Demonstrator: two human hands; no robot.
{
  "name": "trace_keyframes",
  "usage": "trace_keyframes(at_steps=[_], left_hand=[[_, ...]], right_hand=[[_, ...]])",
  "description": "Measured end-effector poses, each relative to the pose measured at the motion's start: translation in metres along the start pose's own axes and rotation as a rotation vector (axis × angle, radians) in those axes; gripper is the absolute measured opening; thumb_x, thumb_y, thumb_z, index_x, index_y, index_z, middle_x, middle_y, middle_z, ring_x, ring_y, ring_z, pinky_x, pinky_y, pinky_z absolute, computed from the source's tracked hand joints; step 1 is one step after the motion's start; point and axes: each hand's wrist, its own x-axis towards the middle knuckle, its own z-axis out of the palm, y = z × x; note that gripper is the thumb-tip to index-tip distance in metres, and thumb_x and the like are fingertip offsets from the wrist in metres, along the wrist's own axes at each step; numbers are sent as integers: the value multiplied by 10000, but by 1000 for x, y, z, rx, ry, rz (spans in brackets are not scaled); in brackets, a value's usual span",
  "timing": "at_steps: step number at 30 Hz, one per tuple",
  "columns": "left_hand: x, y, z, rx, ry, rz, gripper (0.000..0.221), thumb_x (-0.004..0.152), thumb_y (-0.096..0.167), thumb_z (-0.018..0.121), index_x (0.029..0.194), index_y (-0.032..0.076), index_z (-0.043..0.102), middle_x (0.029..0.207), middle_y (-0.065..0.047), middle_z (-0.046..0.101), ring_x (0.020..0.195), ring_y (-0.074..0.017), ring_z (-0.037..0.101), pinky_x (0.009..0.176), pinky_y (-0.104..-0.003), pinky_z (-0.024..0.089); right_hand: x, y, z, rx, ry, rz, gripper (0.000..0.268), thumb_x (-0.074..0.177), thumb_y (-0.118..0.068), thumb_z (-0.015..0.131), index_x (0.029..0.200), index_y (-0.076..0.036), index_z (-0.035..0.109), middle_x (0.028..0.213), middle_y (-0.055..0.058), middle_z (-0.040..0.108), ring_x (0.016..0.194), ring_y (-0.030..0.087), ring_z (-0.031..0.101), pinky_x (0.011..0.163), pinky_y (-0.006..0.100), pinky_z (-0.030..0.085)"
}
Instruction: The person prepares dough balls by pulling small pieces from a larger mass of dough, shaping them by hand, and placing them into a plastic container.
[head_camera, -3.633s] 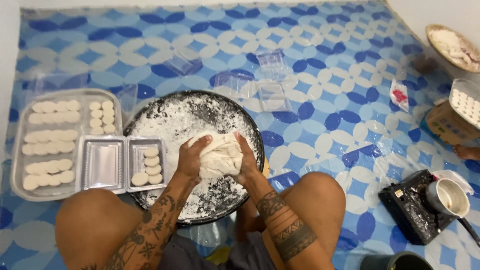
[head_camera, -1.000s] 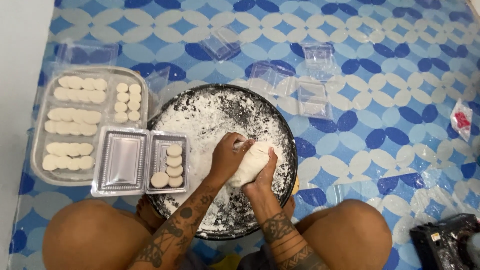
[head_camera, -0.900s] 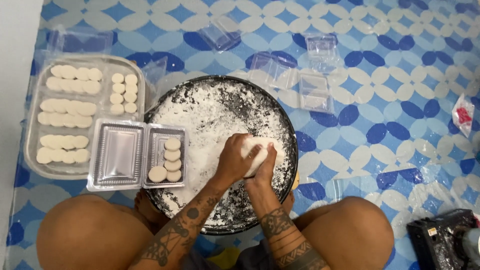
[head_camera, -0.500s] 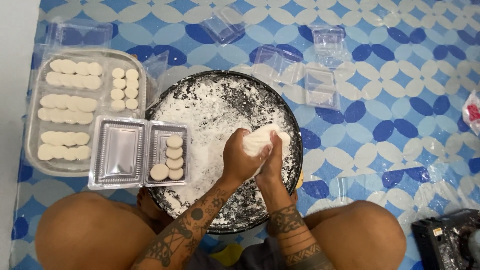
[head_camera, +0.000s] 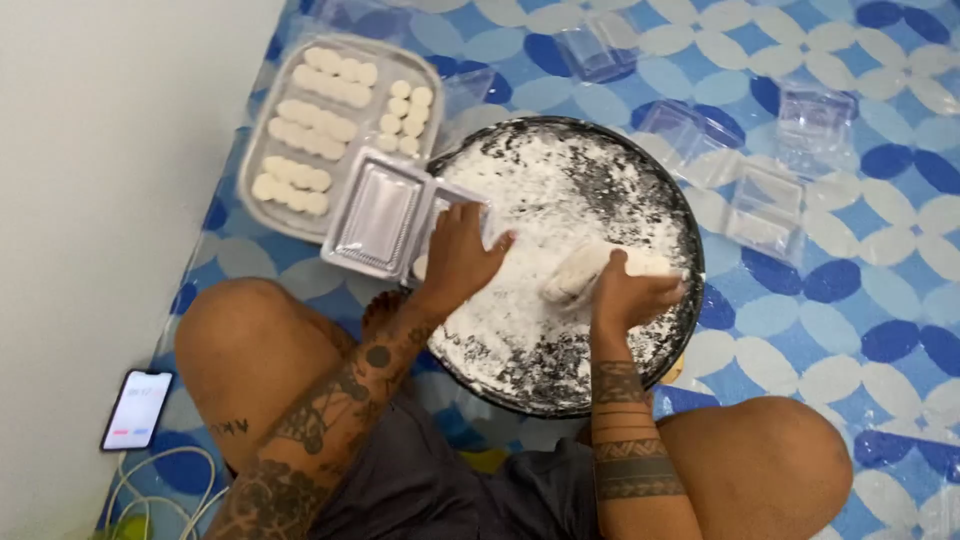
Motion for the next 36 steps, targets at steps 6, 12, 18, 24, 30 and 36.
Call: trace_keyframes(at_steps=[6, 12, 18, 24, 30, 36], left_hand=[[19, -48, -25, 117, -20, 18, 534, 861, 435, 699, 1179, 21, 588, 1149, -192, 602, 1148, -437, 570, 891, -616, 483], [18, -97, 6, 294, -157, 82, 360, 869, 304, 671, 1120, 47, 648, 1045, -138, 656, 1067, -366, 638, 875, -557, 489], [6, -101, 16, 231, -58, 33, 287, 825, 131, 671, 1084, 16, 625, 1076, -180, 616, 1074, -375, 600, 823, -506, 519], [10, -102, 12, 140, 56, 3, 269, 919, 54, 602, 1167, -51, 614, 1155, -245, 612, 1084, -411, 640, 795, -518, 585], [24, -99, -2, 55, -49, -46, 263, 985, 0, 520, 1191, -104, 645, 1225, -339, 628, 1095, -459, 672, 824, -587, 595], [23, -94, 12, 202, -66, 14, 400, 856, 9, 646, 1251, -41, 603, 1077, -204, 648, 1037, -388, 651, 854, -520, 516]], right_hand=[[-106, -24, 36, 58, -325, -764, 646, 779, -187, 795, 1341, -12, 527, 1244, 197, 573, 1036, 373, 646, 883, 518, 525], [-144, -12, 78, -247, -574, -505, 618, 828, -308, 716, 1344, -77, 469, 1225, 175, 510, 1162, 444, 606, 977, 569, 511], [-128, 21, 109, -270, -537, -515, 426, 881, -234, 623, 1261, -66, 532, 1084, 143, 602, 1094, 394, 644, 961, 521, 522], [-101, 28, 123, -317, -531, -476, 287, 871, -228, 621, 1106, -83, 702, 989, 157, 724, 1042, 414, 685, 891, 542, 557], [-89, 42, 142, -216, -587, -421, 298, 915, -167, 553, 1162, -72, 690, 1099, 240, 709, 1120, 472, 649, 956, 592, 516], [-106, 12, 91, -122, -687, -330, 352, 851, -276, 621, 1178, -173, 700, 1035, 86, 764, 1000, 302, 725, 891, 455, 565]])
